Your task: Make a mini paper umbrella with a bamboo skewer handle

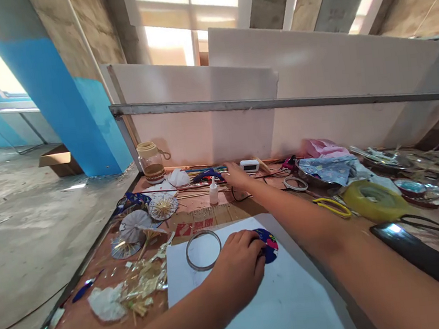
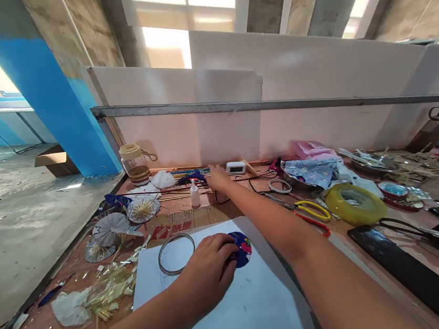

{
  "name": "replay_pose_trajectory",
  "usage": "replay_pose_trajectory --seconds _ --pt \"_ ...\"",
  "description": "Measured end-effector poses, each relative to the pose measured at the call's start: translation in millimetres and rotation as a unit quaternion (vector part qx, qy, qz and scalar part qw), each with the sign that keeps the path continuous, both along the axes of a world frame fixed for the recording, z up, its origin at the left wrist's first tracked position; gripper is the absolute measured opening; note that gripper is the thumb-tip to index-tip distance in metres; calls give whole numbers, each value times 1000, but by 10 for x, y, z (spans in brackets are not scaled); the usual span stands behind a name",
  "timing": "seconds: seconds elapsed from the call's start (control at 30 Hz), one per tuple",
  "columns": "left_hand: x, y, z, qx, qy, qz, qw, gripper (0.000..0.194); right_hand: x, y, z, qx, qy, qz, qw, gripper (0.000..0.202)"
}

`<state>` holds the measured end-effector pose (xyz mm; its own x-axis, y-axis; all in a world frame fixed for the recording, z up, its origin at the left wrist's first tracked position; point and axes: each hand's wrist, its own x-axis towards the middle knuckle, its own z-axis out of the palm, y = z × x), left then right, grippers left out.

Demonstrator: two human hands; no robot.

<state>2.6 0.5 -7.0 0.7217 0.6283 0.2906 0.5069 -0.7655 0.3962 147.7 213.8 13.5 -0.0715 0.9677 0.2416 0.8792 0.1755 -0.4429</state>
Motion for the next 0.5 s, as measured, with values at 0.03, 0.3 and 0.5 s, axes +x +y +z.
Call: replay_pose_trajectory --seconds 0.03,0.3,0.5 --pt "-1 3 4 11 3 -2 1000 20 109 -131 46 15 10 -1 1000 37" --pt "-33 154 -44 35 12 -3 999 23 764 -1846 89 -17 72 111 991 44" --pt "-32 238 -85 36 30 17 999 27 672 -3106 245 -159 54 309 936 66"
